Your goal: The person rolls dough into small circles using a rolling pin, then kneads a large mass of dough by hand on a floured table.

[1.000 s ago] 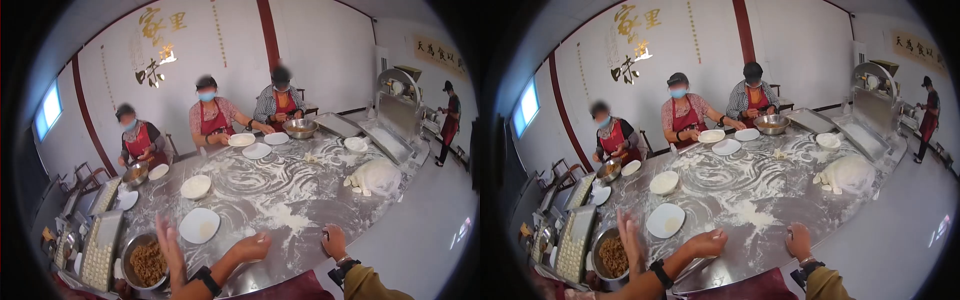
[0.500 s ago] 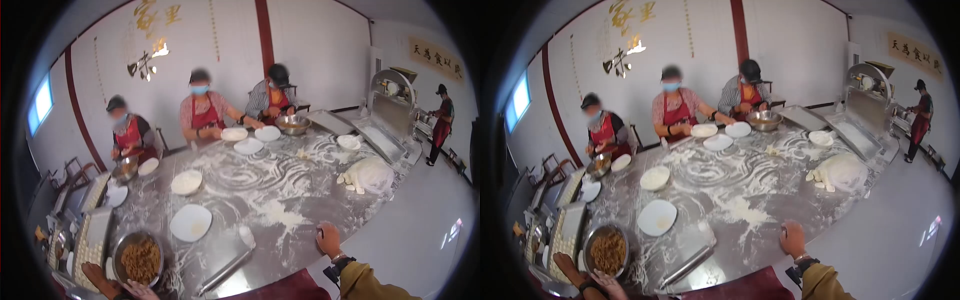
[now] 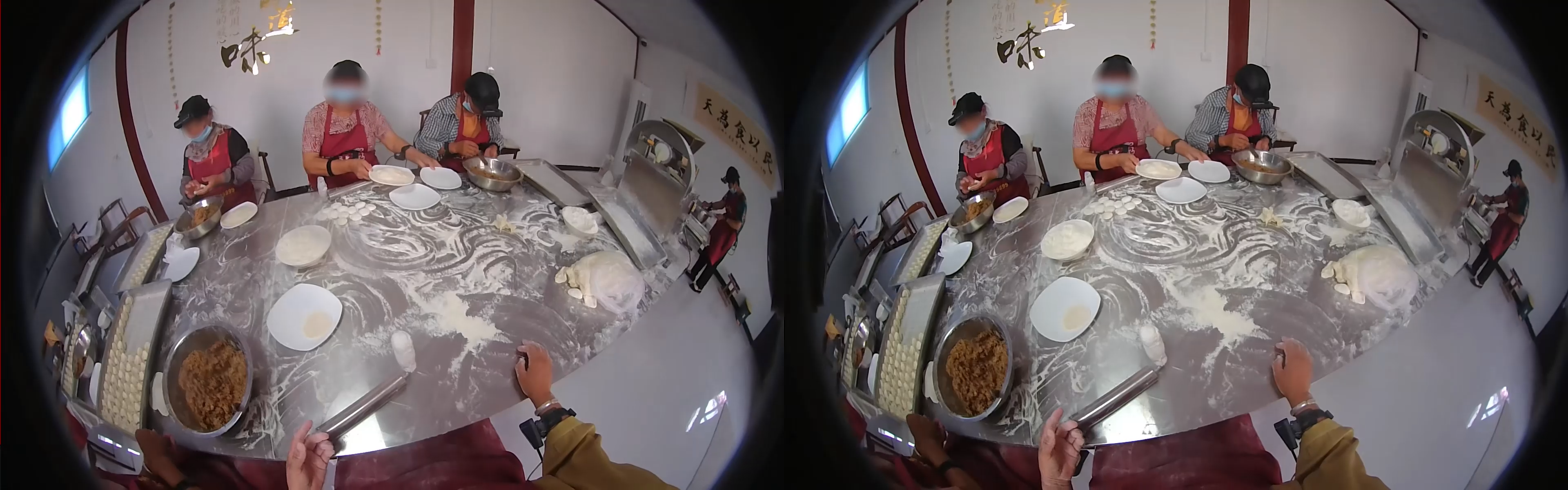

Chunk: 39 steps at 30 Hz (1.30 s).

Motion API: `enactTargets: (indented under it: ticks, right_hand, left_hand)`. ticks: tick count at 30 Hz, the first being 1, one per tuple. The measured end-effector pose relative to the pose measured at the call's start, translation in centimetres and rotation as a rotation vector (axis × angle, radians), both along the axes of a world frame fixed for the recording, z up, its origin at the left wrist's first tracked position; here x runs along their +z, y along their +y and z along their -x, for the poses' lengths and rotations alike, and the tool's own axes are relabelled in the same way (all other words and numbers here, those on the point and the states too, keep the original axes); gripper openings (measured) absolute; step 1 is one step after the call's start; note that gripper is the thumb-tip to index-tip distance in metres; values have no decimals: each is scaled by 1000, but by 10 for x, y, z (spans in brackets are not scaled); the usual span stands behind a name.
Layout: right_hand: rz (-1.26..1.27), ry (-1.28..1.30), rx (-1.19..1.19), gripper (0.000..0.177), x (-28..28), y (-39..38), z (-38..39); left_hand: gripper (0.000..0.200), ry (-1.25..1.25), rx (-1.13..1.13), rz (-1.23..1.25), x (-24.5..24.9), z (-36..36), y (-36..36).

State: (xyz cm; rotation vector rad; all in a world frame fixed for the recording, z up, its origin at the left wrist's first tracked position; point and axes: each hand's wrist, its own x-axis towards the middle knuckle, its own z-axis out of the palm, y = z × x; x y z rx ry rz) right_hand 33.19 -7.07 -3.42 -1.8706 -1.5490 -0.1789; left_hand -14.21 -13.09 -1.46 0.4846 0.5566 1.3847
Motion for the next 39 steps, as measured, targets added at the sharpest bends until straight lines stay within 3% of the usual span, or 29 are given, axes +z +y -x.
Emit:
enactTargets:
  ticks: [14,20,24,28,33,36,39]
  right_hand:
    - [-11,9,16,26,-2,1,-1]
    - [-13,52,33,24,-3,2,-2]
    - [5,56,26,26,1,1,1]
    - [19,54,12,28,3,1,2]
    - [40,53,4,28,3,0,1]
    - [47,58,13,27,2,1,1]
    - [29,61,15,26,0,3,0]
  left_hand:
    - [50,-89,24,75,-6,-4,-5]
    - [54,-112,-115,-13,4,-13,-10]
    - [57,207,-306,-79,28,-40,3]
    - [61,537,-444,-141,20,-70,20]
    - [34,1151,-332,-405,1,-91,25]
    - [33,1275,-281,-517,-8,-94,27]
    - [31,1240,-214,-467,2,-97,26]
